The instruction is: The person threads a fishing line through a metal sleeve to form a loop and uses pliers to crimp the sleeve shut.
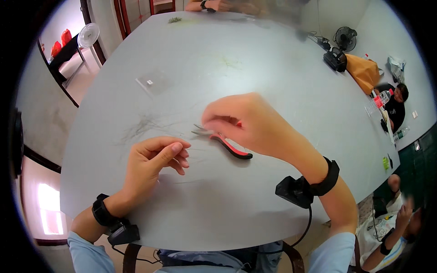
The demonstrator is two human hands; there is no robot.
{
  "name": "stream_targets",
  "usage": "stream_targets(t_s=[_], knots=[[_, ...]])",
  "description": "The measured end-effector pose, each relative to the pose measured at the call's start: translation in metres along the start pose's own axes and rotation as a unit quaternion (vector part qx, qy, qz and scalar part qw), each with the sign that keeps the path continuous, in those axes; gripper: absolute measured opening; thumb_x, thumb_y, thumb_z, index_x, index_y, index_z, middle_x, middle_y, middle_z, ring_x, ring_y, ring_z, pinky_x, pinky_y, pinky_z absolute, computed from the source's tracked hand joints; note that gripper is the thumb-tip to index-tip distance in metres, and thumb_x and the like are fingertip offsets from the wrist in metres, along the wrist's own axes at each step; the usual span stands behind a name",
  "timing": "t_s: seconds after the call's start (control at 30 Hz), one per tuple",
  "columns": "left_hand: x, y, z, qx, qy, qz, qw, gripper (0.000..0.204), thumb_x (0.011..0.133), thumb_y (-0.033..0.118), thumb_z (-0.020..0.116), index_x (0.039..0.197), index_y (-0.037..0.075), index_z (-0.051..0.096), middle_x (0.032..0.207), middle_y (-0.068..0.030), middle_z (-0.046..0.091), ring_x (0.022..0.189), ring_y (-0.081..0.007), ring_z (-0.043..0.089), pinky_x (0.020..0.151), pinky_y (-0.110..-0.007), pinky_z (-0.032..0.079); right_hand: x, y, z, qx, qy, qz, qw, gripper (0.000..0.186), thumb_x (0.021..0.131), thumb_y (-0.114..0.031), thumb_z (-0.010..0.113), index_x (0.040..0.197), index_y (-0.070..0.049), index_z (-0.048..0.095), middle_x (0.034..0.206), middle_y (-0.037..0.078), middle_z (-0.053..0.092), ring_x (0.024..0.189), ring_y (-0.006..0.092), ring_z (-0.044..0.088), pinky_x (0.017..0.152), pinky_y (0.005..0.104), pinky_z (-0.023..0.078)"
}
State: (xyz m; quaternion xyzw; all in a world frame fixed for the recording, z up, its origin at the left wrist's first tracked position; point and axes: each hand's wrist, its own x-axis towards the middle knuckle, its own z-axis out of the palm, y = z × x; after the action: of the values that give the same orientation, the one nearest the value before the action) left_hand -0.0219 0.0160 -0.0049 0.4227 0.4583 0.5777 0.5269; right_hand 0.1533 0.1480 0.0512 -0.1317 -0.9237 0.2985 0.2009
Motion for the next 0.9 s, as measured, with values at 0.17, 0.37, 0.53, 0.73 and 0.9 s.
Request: stream_targets(t_s=[0.17, 0.37, 0.53, 0.73, 0.9], knots=[[0.0, 0.002, 0.003, 0.042, -0.017, 0.027, 0.999, 0.019, 0.089, 0.008, 0.054, 0.098, -0.004, 0.064, 0.091, -0.0124, 0.063, 0.074, -0.0152, 0.061, 0.061, -0.026, 0.052, -0.003, -0.009, 0.0, 0.176, 0.0, 0.103, 0.979, 0.006, 0.083, -0.005, 0.058, 0.081, 0.0, 0.06, 0.068, 0.003, 0.058, 0.059, 0.0078, 0.052, 0.056, 0.0218, 0.044], [-0.001, 0.0, 0.003, 0.074, -0.05, 0.057, 0.994, 0.016, 0.088, 0.004, 0.054, 0.097, -0.001, 0.065, 0.1, -0.0118, 0.059, 0.077, -0.0158, 0.061, 0.062, -0.025, 0.053, 0.0, -0.02, 0.019, 0.231, -0.03, 0.052, 0.971, 0.006, 0.082, -0.005, 0.06, 0.082, 0.001, 0.062, 0.072, 0.005, 0.062, 0.06, 0.0085, 0.055, 0.057, 0.0219, 0.046], [-0.001, -0.003, 0.003, 0.085, -0.054, 0.042, 0.994, 0.016, 0.087, 0.009, 0.057, 0.098, 0.003, 0.067, 0.097, -0.0081, 0.057, 0.077, -0.013, 0.058, 0.061, -0.024, 0.051, 0.001, -0.023, 0.021, 0.195, -0.036, 0.013, 0.98, 0.006, 0.078, 0.002, 0.062, 0.084, 0.0, 0.064, 0.078, 0.006, 0.062, 0.063, 0.0098, 0.056, 0.052, 0.0207, 0.043], [-0.001, -0.008, 0.001, 0.073, -0.037, 0.046, 0.996, 0.016, 0.086, 0.011, 0.06, 0.099, 0.007, 0.068, 0.088, -0.0037, 0.056, 0.075, -0.0093, 0.053, 0.062, -0.023, 0.048, 0.0, -0.024, 0.033, 0.138, 0.036, -0.039, 0.989, 0.011, 0.078, -0.001, 0.064, 0.089, -0.002, 0.065, 0.073, 0.002, 0.06, 0.062, 0.0072, 0.053, 0.053, 0.0191, 0.041], [-0.001, -0.003, 0.002, 0.127, 0.013, 0.07, 0.989, 0.016, 0.084, 0.01, 0.061, 0.098, 0.009, 0.069, 0.08, -0.0014, 0.055, 0.072, -0.0083, 0.049, 0.063, -0.022, 0.042, -0.009, -0.018, 0.025, 0.189, 0.089, 0.156, 0.965, 0.011, 0.079, -0.006, 0.065, 0.089, -0.002, 0.065, 0.068, -0.001, 0.056, 0.058, 0.0048, 0.048, 0.051, 0.0186, 0.035]])
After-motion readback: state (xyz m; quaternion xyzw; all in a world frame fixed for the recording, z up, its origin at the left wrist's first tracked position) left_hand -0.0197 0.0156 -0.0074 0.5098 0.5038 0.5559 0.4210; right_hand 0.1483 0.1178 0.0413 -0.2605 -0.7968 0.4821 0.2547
